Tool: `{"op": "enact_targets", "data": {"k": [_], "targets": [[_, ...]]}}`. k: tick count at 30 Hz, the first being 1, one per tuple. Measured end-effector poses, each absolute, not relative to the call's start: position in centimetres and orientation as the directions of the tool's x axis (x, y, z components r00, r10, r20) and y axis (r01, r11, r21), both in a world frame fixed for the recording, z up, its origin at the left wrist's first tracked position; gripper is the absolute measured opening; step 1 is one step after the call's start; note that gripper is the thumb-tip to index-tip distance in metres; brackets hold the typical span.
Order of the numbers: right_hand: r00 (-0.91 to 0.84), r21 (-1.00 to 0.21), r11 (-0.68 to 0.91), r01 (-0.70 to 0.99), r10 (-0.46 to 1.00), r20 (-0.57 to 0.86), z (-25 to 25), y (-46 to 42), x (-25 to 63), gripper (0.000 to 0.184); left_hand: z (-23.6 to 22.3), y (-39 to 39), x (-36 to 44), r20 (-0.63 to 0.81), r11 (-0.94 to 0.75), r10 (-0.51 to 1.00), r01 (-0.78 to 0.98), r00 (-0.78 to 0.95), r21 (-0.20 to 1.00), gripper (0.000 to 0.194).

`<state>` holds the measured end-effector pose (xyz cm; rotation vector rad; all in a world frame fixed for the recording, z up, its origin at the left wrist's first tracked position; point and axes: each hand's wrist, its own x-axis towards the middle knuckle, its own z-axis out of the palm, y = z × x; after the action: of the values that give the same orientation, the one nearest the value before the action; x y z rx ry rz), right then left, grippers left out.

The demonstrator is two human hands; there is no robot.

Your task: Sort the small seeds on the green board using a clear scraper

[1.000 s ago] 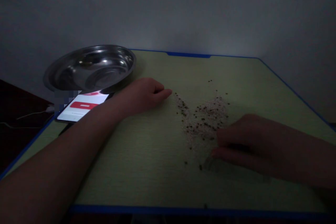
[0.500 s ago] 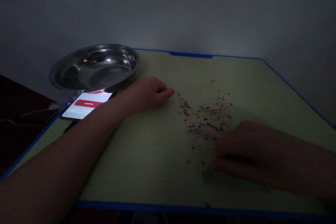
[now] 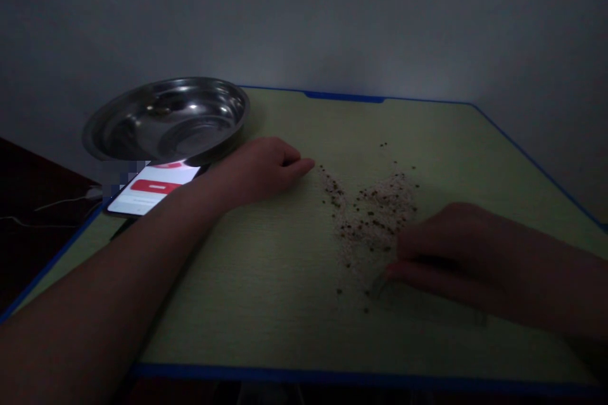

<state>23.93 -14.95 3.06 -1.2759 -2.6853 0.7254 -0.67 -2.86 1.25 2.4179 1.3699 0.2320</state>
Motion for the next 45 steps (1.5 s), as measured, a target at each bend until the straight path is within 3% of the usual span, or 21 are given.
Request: {"op": "enact_targets", "data": {"k": [5,15,24,38,45], "targets": [[-0.643,-0.447,0.518,0.730,0.742,-0.190,2.7,-14.9,23.5,0.038,1.3,-2.8,-0.7,-0.034,-0.469,0.854,0.797,0.519,0.380,0.048],[-0.666,-0.577,0.419,0.701,0.673,-0.321,3.1,-16.7,22.7,0.033,1.5,-2.7,-0.4,-0.045,-0.447,0.865,0.809,0.499,0.381,0.046],[-0.637,-0.426,0.544,0.722,0.764,-0.104,3.1,-14.7,23.8,0.040,1.3,-2.9,-0.8,-0.019,-0.485,0.847,0.787,0.532,0.381,0.048],[-0.644,-0.417,0.557,0.718,0.759,-0.096,2.6,-14.7,24.0,0.039,1.3,-2.9,-0.6,-0.022,-0.489,0.847,0.796,0.530,0.357,0.049],[-0.655,-0.424,0.542,0.725,0.734,-0.181,2.9,-15.6,23.5,0.036,1.5,-3.0,-0.5,-0.019,-0.477,0.853,0.793,0.522,0.380,0.047]]}}
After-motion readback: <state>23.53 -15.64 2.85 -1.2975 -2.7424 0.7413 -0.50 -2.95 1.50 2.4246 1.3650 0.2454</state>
